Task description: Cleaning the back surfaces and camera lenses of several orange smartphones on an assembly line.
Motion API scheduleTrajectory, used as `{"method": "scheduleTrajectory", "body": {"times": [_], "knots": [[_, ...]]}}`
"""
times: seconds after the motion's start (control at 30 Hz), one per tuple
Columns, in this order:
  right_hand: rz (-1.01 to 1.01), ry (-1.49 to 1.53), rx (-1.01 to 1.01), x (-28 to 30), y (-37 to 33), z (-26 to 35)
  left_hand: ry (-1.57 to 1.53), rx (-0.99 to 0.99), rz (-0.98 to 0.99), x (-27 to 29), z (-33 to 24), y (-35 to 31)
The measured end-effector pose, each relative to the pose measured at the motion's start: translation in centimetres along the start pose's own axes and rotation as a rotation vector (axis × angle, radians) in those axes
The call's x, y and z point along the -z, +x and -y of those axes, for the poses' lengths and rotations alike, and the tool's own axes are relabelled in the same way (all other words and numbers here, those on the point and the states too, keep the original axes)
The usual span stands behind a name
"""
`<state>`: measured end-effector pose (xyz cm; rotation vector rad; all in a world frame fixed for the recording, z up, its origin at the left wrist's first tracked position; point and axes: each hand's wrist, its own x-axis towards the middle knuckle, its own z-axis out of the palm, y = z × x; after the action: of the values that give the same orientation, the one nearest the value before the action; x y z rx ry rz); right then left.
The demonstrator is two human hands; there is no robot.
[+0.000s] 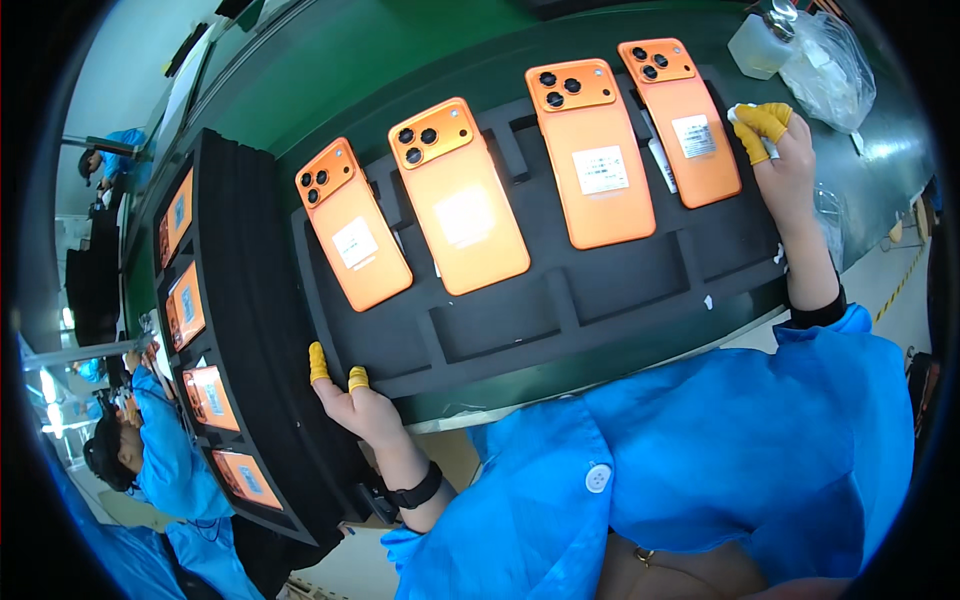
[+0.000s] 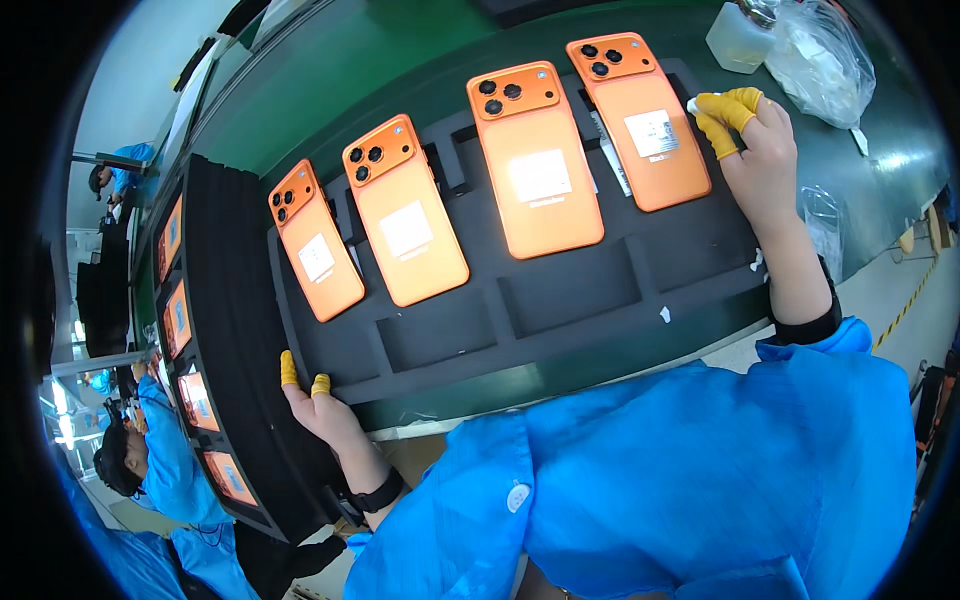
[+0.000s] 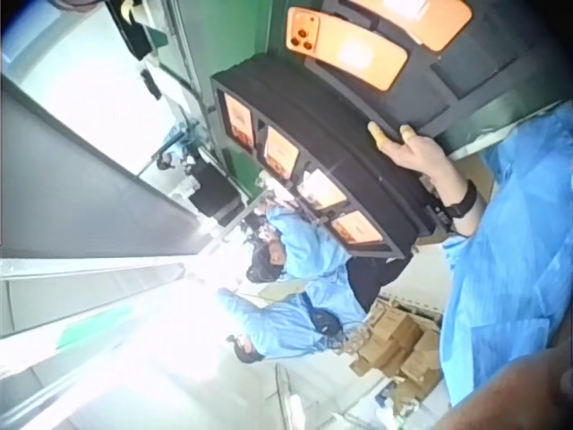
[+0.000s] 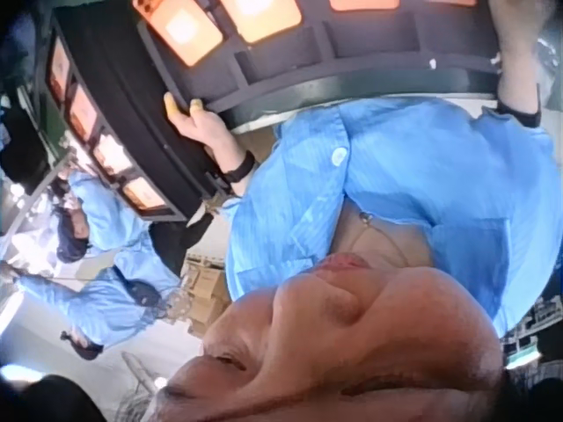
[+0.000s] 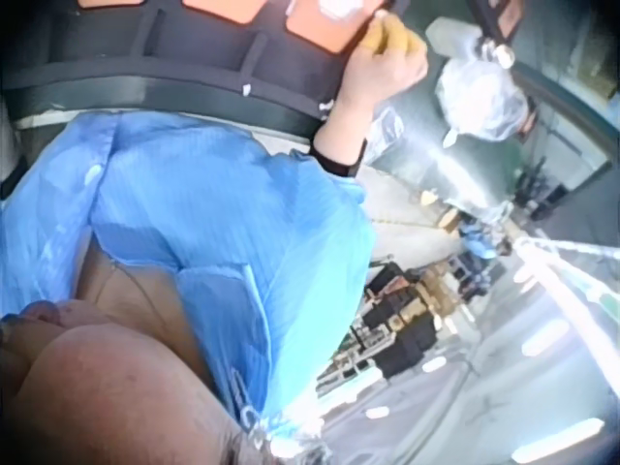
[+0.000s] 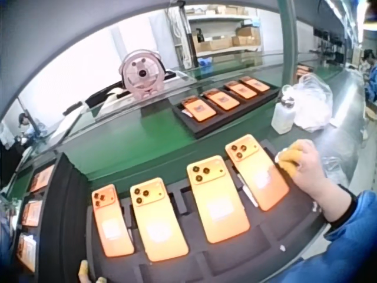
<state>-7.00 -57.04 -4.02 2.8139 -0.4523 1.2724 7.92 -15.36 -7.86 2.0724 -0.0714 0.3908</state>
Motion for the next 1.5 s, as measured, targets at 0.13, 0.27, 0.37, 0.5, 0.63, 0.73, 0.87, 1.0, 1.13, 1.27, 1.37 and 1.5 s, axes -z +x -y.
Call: {"method": "scheduleTrajectory", "body": {"times": [0.13,0.27,0.37,0.5,0.63,0.73,0.87,1.0,1.13,1.27,1.37,1.5], "knots": [[0.054,-0.015,-0.012,-0.2,-0.1,-0.3,-0.021,0.009,0.005,0.2,0.3,0.0],[0.068,0.012,-0.03,-0.2,-0.1,-0.2,-0.051,0.017,0.017,0.2,0.4,-0.1],[0.073,0.045,-0.057,-0.2,0.0,-0.2,-0.063,0.034,0.02,0.2,0.2,0.0],[0.102,0.078,-0.08,-0.4,0.0,-0.2,-0.156,0.05,0.022,0.1,-0.1,-0.1],[0.115,0.104,-0.074,-0.5,0.1,-0.1,-0.106,0.062,0.026,0.5,0.0,-0.1],[0.118,0.131,-0.076,-0.3,0.0,-0.1,-0.117,0.069,0.021,0.2,-0.3,-0.2],[0.108,0.143,-0.035,0.5,0.2,-0.1,-0.104,0.053,0.072,-0.1,0.4,0.1],[0.062,0.147,-0.043,-0.2,0.5,-0.3,-0.113,0.087,0.018,0.1,0.4,0.2],[-0.016,0.229,-0.095,-0.5,0.6,0.4,-0.112,0.092,0.023,0.7,0.2,0.3],[-0.011,0.19,-0.105,-0.1,0.4,0.1,-0.05,0.101,0.016,0.1,-0.2,0.3],[0.008,0.201,-0.117,0.1,0.4,0.1,-0.034,0.099,0.022,-0.2,-0.1,0.2],[0.006,0.21,-0.12,0.1,0.5,0.0,-0.079,0.098,0.018,0.0,0.2,0.2]]}}
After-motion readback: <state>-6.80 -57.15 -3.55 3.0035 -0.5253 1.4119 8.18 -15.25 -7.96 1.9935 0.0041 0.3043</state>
